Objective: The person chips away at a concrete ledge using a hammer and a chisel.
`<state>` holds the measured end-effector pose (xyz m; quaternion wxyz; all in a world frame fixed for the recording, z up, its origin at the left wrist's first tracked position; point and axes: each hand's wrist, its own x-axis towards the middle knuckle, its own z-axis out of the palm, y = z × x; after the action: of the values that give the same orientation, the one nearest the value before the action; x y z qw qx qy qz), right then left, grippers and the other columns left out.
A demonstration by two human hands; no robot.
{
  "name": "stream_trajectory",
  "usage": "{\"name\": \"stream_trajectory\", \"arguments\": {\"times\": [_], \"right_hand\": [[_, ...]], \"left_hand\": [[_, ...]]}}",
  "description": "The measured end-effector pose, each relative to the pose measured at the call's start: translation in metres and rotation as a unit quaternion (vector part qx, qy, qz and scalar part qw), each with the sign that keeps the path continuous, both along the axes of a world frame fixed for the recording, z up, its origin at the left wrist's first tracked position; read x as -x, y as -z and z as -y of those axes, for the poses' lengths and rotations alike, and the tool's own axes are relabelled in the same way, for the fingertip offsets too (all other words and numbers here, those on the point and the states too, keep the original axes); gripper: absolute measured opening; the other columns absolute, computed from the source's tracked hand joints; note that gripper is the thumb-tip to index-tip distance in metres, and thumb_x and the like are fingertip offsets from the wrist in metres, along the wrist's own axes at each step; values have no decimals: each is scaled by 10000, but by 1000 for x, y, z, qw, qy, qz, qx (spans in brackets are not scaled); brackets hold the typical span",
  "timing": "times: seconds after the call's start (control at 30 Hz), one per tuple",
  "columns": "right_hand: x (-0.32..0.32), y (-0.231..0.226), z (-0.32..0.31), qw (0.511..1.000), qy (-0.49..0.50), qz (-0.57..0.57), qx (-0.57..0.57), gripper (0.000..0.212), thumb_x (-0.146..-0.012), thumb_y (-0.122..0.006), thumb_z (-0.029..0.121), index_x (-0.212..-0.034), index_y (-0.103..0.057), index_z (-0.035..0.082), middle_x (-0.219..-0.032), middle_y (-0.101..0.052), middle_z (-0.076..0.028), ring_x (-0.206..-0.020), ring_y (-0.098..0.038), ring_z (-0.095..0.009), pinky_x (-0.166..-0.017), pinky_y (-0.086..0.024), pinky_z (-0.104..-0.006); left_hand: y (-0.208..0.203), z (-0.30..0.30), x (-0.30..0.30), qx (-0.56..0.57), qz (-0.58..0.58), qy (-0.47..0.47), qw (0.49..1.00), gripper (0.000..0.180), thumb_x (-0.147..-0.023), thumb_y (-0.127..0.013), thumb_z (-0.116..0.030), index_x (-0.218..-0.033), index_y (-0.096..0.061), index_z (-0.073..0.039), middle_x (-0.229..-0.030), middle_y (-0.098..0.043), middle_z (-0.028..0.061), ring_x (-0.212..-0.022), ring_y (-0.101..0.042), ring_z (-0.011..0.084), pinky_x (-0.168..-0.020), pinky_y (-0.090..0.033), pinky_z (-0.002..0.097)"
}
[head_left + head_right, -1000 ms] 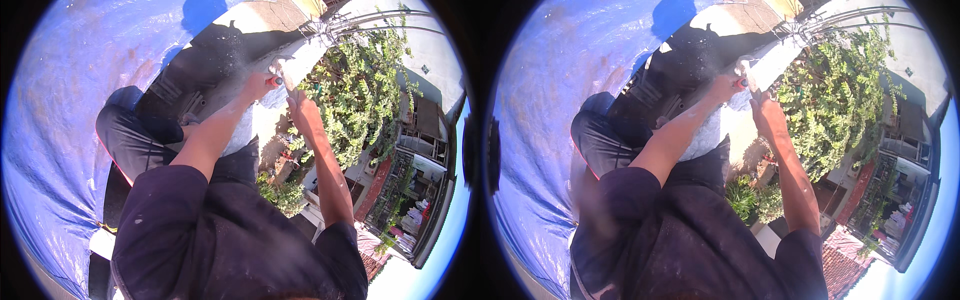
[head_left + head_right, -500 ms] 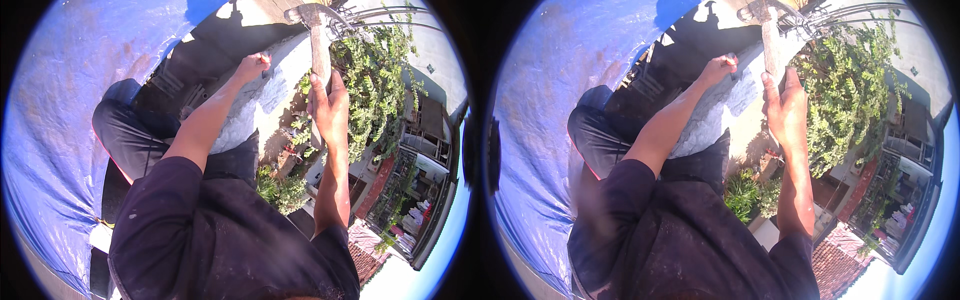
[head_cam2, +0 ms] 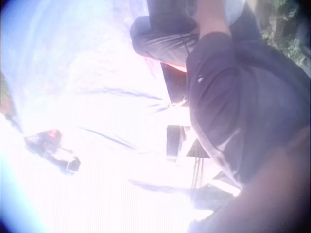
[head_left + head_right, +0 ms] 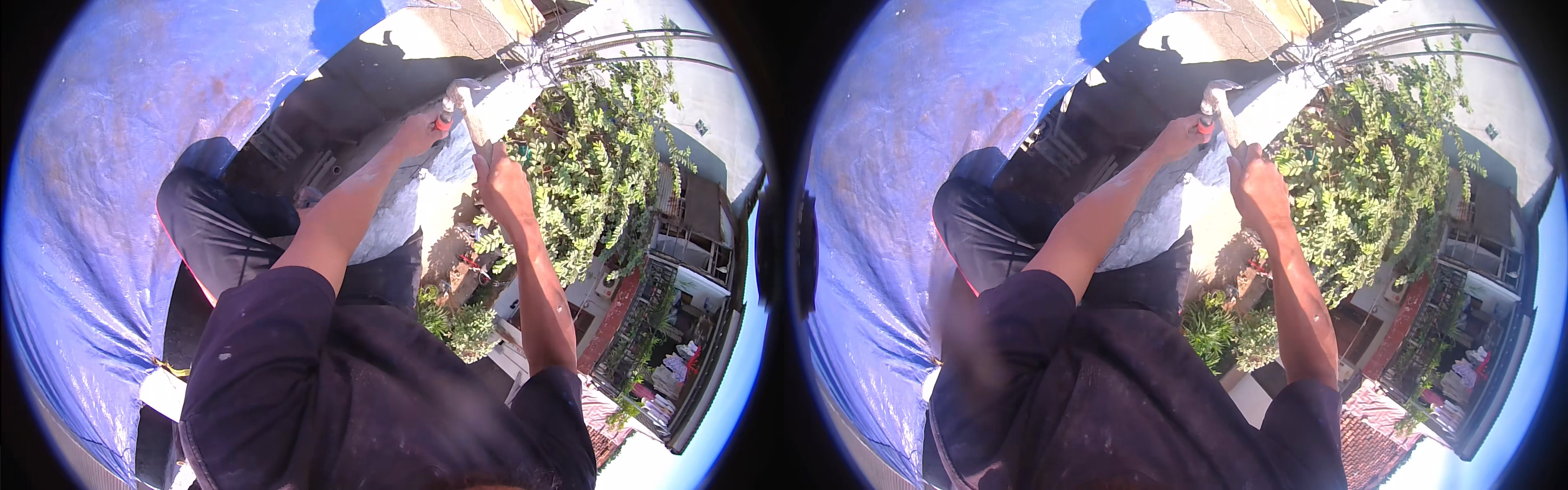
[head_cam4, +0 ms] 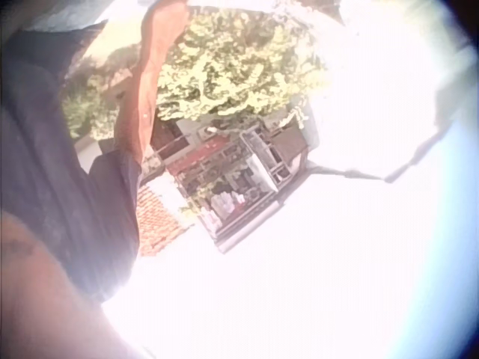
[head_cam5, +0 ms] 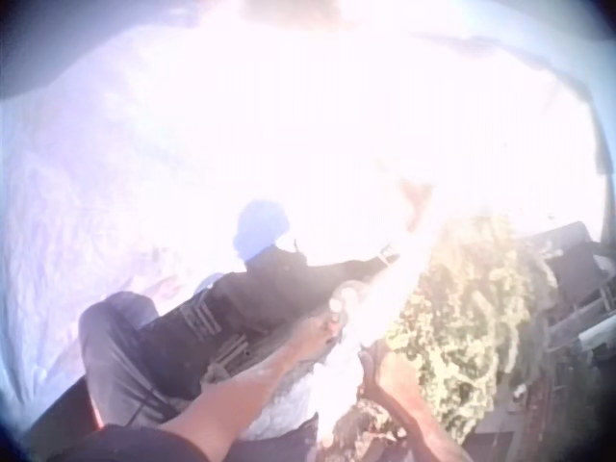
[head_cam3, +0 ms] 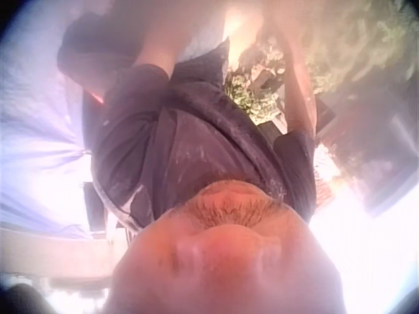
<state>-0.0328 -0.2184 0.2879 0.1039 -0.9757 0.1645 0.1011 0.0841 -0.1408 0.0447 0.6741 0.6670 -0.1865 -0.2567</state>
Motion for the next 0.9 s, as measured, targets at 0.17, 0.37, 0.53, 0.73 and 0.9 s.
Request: {"name": "stream_trajectory", "arguments": {"times": [0.17,0.37,0.53,0.73,0.9], "right_hand": [[-5,-60,-47,981,19,167,-99,271,-1043,-580,220,-1111,-497,-28,-680,-646,-253,-643,-671,-461,-568,-489,-526],[7,2,-10,998,-1,39,55,396,-1040,-544,340,-1167,-479,-30,-736,-675,-272,-727,-689,-493,-682,-532,-571],[6,-11,-10,1000,18,-15,-14,375,-1033,-554,335,-1130,-520,-26,-812,-688,-317,-842,-687,-531,-766,-527,-609],[-3,-59,-48,948,22,294,-121,266,-1039,-603,182,-1150,-467,-17,-637,-629,-215,-569,-675,-370,-548,-510,-415],[6,8,-18,998,24,27,42,346,-1024,-570,302,-1155,-496,-9,-819,-691,-297,-806,-703,-483,-729,-531,-569]], "left_hand": [[18,-6,10,22,-27,-31,999,282,-951,-681,-143,-1206,-661,-24,-1046,-737,69,-970,-691,155,-933,-521,330],[6,-2,3,-22,12,3,1000,288,-949,-675,-136,-1212,-649,-20,-1025,-733,74,-952,-688,163,-917,-520,337],[20,3,6,3,20,-41,999,301,-943,-679,-130,-1220,-653,-17,-1020,-743,73,-946,-686,154,-893,-523,328],[16,3,4,-53,14,-42,998,358,-899,-763,-182,-1207,-693,-13,-1058,-762,98,-961,-690,141,-888,-524,320],[5,7,5,-54,6,1,999,362,-868,-808,-194,-1164,-712,-9,-1049,-764,94,-956,-693,141,-886,-524,318]]}}
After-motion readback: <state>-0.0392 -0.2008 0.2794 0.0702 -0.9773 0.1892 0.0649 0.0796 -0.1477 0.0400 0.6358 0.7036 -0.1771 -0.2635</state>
